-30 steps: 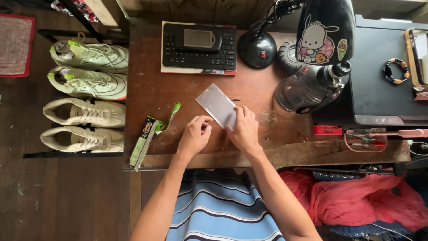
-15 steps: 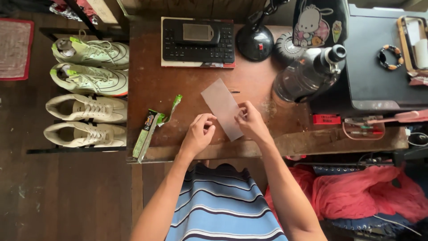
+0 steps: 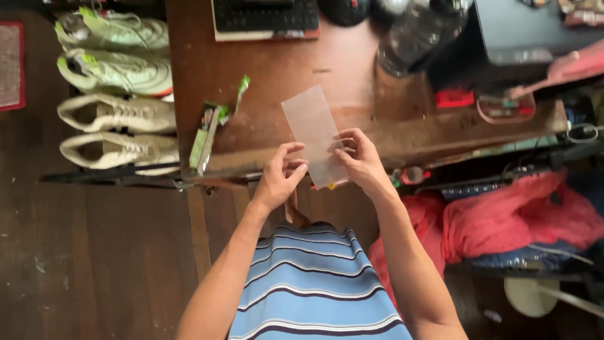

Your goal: Tidying up a workspace and then assembling a white electric floor fan.

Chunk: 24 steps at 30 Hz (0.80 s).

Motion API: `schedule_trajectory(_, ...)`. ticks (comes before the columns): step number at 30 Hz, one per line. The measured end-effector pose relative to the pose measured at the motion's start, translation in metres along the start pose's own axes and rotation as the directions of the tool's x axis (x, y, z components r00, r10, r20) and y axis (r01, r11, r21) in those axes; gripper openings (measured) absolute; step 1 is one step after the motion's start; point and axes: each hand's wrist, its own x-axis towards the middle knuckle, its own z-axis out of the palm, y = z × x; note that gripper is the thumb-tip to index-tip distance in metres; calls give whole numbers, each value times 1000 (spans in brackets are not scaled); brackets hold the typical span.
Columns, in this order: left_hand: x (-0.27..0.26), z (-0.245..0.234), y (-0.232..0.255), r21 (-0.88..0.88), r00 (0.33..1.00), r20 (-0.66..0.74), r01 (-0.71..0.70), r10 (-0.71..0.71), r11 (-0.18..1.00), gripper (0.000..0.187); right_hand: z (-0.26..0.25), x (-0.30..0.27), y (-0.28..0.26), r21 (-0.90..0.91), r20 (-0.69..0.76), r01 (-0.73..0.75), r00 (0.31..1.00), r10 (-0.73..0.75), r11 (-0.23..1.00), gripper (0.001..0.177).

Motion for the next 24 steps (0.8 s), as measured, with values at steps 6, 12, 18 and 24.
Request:
schedule_trajectory(6, -71, 15, -9, -24, 1000, 20, 9, -9, 1000, 37, 9, -74, 28, 93, -16, 19, 1000, -17, 995, 29)
schedule_trajectory(12, -129, 27, -35, -42, 992, 35, 127, -125, 991, 39, 12, -129, 76, 115, 17, -21, 1000, 19, 993, 28)
schedule_trajectory(18, -158, 34, -63, -29, 991, -17, 130, -130, 991, 39, 18, -155, 110, 80, 42, -101, 994, 98, 992, 27)
schedule_trajectory(24, -151, 34, -101, 16, 968, -108, 228, -225, 974, 38, 23, -154, 119, -107, 64, -301, 949, 309, 948, 33)
